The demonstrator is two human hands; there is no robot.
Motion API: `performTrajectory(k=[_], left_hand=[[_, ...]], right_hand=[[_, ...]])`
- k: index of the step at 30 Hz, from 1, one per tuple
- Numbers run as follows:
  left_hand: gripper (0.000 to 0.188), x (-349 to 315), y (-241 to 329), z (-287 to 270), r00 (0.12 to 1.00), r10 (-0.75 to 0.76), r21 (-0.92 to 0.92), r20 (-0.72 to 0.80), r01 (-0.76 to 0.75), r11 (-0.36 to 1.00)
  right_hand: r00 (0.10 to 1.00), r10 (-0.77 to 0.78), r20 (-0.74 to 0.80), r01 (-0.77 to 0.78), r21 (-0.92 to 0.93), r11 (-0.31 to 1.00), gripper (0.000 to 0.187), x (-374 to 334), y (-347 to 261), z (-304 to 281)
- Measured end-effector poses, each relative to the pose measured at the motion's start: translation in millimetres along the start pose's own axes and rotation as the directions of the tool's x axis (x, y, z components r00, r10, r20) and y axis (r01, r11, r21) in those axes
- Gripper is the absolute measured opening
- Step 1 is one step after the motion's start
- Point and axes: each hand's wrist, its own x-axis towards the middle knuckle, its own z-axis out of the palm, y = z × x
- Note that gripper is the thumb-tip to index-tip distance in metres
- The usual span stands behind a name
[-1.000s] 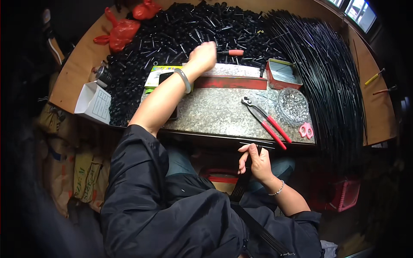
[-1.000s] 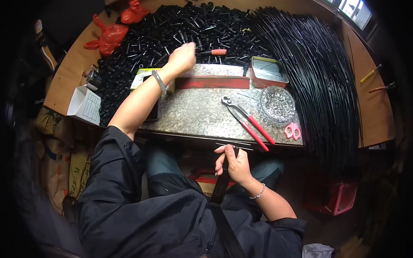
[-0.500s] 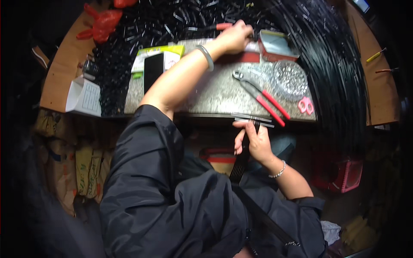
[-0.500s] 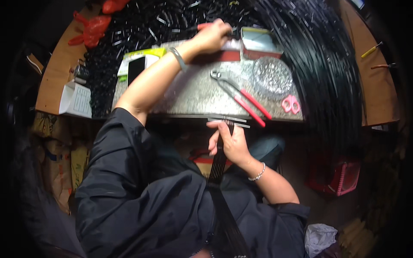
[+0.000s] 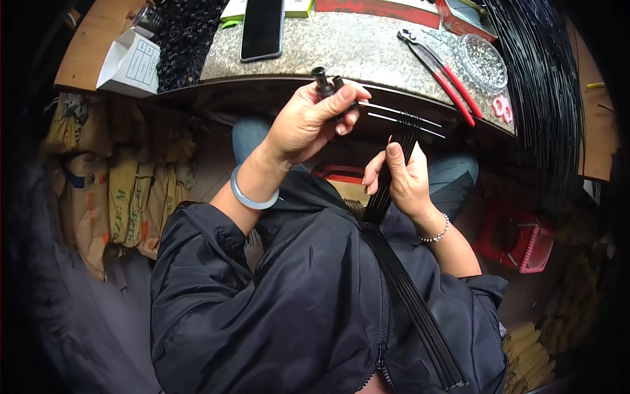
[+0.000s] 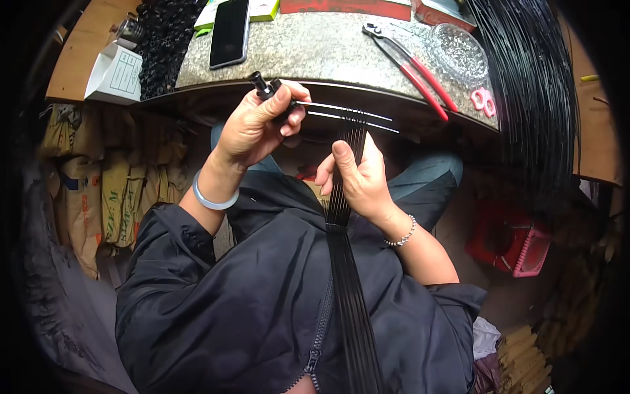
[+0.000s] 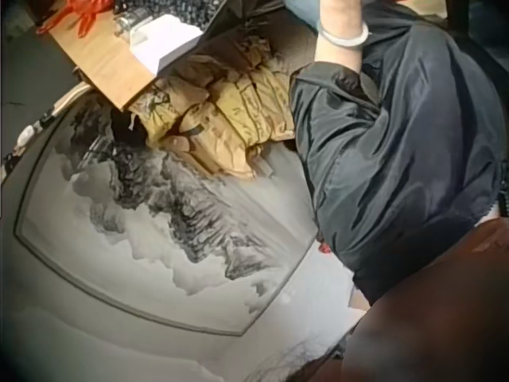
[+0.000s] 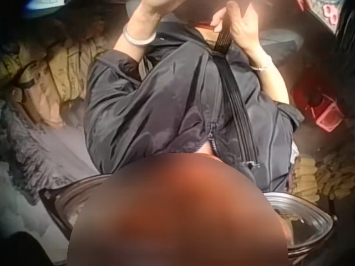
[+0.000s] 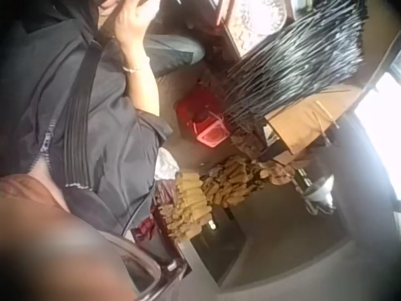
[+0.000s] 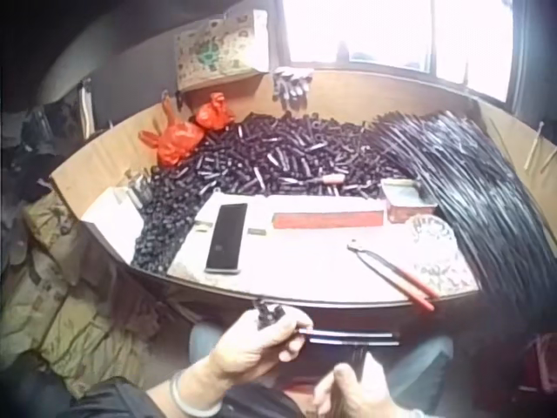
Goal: Assembling umbrella ribs by attaching metal rods to a central plastic component using pliers.
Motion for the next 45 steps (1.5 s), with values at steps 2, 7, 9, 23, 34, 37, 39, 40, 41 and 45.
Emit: performTrajectory(k=[2,7,9,23,34,37,39,40,41,45], left_hand=[[0.03,-5.6,-3.4,6.7,1.0,-0.011,-0.011,0.001,0.011,1.0],[0.037,-1.4,-15.7,1.6,0.999,-0.03,-0.309,0.028,0.037,0.95],[0.033,1.4,-19.0,4.7,0.999,-0.011,-0.26,0.039,0.021,0.965],[0.029,7.0,-20.5,21.0,1.0,0.009,-0.006,-0.011,-0.009,1.0],[0.032,7.8,-20.7,24.3,0.994,0.111,0.232,-0.014,-0.105,0.967],[0.032,7.1,-21.2,24.0,0.992,0.121,0.202,0.022,-0.123,0.972],[0.03,7.4,-21.0,24.1,0.99,0.131,0.239,0.042,-0.137,0.961],[0.03,7.2,-18.7,25.1,0.991,0.13,0.238,0.043,-0.137,0.962],[0.03,6.0,-14.2,27.2,0.992,0.115,0.286,0.048,-0.124,0.95],[0.034,6.5,-20.3,22.0,0.988,0.13,0.212,0.077,-0.144,0.967]], right_hand=[[1.0,0.01,-0.007,-0.01,0.006,1.0,0.029,-2.1,1.2,3.0],[1.0,-0.027,-0.005,0.027,-0.003,1.0,0.029,-7.3,1.6,10.1],[1.0,-0.026,-0.006,0.026,0.015,1.0,0.029,-8.2,2.3,11.8],[0.999,-0.026,0.031,0.026,0.017,1.0,0.037,-8.1,-0.3,10.1],[1.0,-0.012,0.022,0.012,0.016,1.0,0.034,-7.1,-0.7,7.6],[1.0,-0.007,0.02,0.006,0.028,1.0,0.033,-6.7,-0.4,7.7],[1.0,0.003,0.02,-0.004,0.021,1.0,0.033,-6.6,-1.5,7.1],[1.0,0.014,0.022,-0.014,0.014,1.0,0.032,-6.5,-1.8,6.7],[1.0,0.014,0.022,-0.014,0.014,1.0,0.032,-6.4,-1.8,6.5],[0.999,0.037,0.011,-0.037,0.062,0.997,0.029,-7.8,-3.6,7.3]])
